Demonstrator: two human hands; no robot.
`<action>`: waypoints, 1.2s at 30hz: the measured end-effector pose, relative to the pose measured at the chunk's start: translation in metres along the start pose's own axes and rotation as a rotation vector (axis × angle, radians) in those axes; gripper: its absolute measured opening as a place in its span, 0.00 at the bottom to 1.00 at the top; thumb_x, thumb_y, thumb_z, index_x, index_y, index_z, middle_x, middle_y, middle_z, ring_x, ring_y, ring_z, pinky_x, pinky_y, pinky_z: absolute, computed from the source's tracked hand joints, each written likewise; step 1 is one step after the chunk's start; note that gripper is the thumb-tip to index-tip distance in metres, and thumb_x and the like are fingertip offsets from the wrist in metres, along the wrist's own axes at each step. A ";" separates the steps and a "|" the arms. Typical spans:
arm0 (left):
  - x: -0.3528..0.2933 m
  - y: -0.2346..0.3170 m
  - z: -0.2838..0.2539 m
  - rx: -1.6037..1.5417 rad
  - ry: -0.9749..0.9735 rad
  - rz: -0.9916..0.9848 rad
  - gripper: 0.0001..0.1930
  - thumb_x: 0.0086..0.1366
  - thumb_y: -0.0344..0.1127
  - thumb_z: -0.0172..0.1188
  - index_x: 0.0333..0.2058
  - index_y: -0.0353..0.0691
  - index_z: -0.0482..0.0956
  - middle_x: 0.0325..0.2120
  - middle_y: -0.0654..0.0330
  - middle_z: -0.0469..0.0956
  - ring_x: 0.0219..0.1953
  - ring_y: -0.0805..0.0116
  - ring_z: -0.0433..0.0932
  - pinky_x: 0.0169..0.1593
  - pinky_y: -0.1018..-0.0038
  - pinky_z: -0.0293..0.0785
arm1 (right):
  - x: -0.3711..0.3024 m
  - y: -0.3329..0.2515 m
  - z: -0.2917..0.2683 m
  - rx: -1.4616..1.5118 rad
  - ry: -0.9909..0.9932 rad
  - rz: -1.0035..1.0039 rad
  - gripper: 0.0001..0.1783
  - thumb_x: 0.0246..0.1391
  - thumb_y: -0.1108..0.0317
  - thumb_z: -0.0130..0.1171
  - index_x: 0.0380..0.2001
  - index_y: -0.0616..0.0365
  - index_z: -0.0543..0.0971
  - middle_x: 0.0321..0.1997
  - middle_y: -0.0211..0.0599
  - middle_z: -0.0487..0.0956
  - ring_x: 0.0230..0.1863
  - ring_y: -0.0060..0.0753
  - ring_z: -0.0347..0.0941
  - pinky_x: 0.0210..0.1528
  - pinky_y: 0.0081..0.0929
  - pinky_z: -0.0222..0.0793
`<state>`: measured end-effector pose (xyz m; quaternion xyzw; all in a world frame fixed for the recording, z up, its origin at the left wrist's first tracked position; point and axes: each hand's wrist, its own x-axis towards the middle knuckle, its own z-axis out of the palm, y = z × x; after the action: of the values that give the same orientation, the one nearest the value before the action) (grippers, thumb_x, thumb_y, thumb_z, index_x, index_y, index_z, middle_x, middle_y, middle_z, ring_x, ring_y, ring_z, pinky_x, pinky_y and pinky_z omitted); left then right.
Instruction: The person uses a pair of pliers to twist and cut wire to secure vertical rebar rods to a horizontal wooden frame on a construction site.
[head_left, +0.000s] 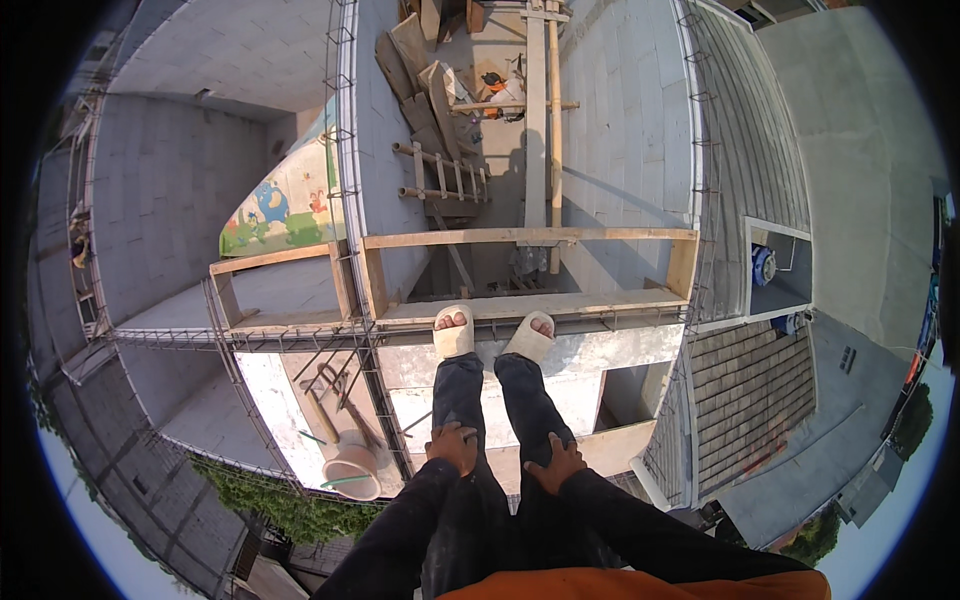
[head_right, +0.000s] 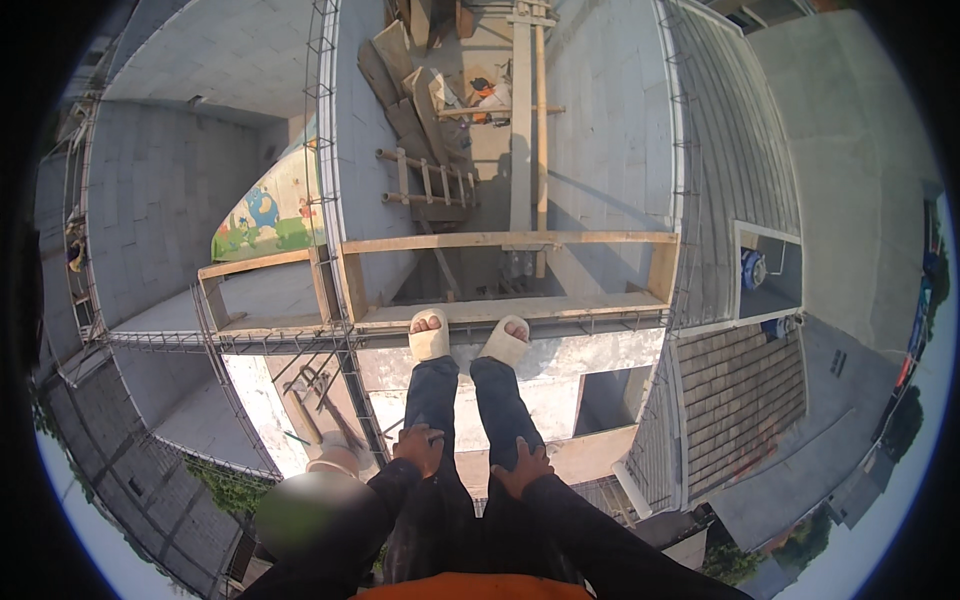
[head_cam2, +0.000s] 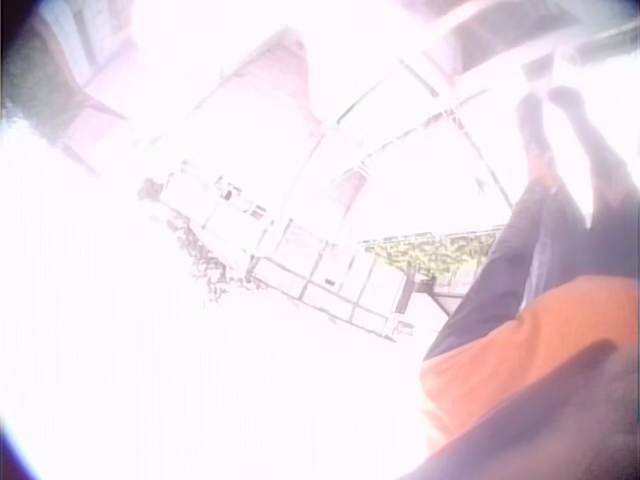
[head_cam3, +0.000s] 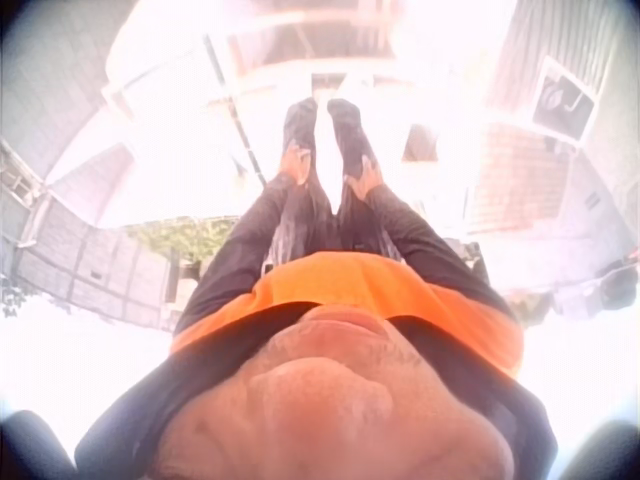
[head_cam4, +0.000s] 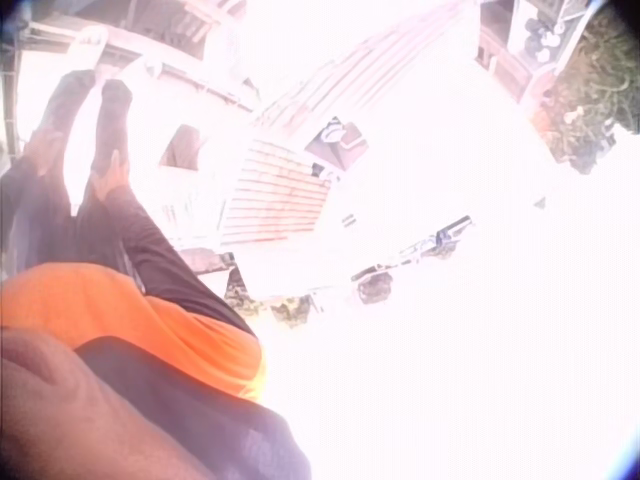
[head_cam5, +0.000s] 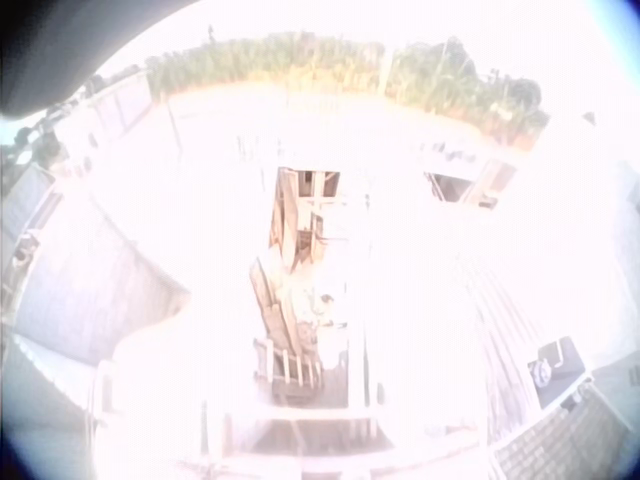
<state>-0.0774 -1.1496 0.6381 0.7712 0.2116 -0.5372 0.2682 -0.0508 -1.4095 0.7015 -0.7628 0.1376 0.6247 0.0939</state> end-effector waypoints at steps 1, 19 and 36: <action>0.001 0.000 -0.002 -0.002 0.001 0.021 0.18 0.70 0.49 0.57 0.54 0.62 0.88 0.68 0.62 0.73 0.73 0.51 0.62 0.71 0.47 0.61 | 0.000 -0.001 0.000 0.010 0.000 0.003 0.59 0.55 0.31 0.66 0.79 0.49 0.55 0.72 0.64 0.64 0.72 0.67 0.65 0.69 0.61 0.66; 0.021 -0.021 -0.037 -0.153 -0.008 0.135 0.15 0.69 0.43 0.58 0.50 0.58 0.90 0.58 0.63 0.83 0.68 0.55 0.71 0.70 0.51 0.64 | -0.011 -0.062 -0.034 0.125 0.267 -0.201 0.55 0.54 0.34 0.69 0.78 0.45 0.60 0.73 0.65 0.64 0.73 0.70 0.63 0.72 0.59 0.63; 0.015 -0.016 -0.013 -0.197 0.020 0.087 0.17 0.69 0.46 0.60 0.52 0.54 0.89 0.57 0.57 0.83 0.65 0.49 0.75 0.69 0.55 0.69 | 0.012 -0.055 -0.049 -0.002 0.118 -0.151 0.47 0.62 0.36 0.62 0.77 0.41 0.59 0.77 0.63 0.59 0.76 0.69 0.59 0.72 0.63 0.61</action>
<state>-0.0726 -1.1284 0.6251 0.7548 0.2327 -0.4938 0.3637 0.0150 -1.3745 0.6985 -0.8067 0.0846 0.5698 0.1316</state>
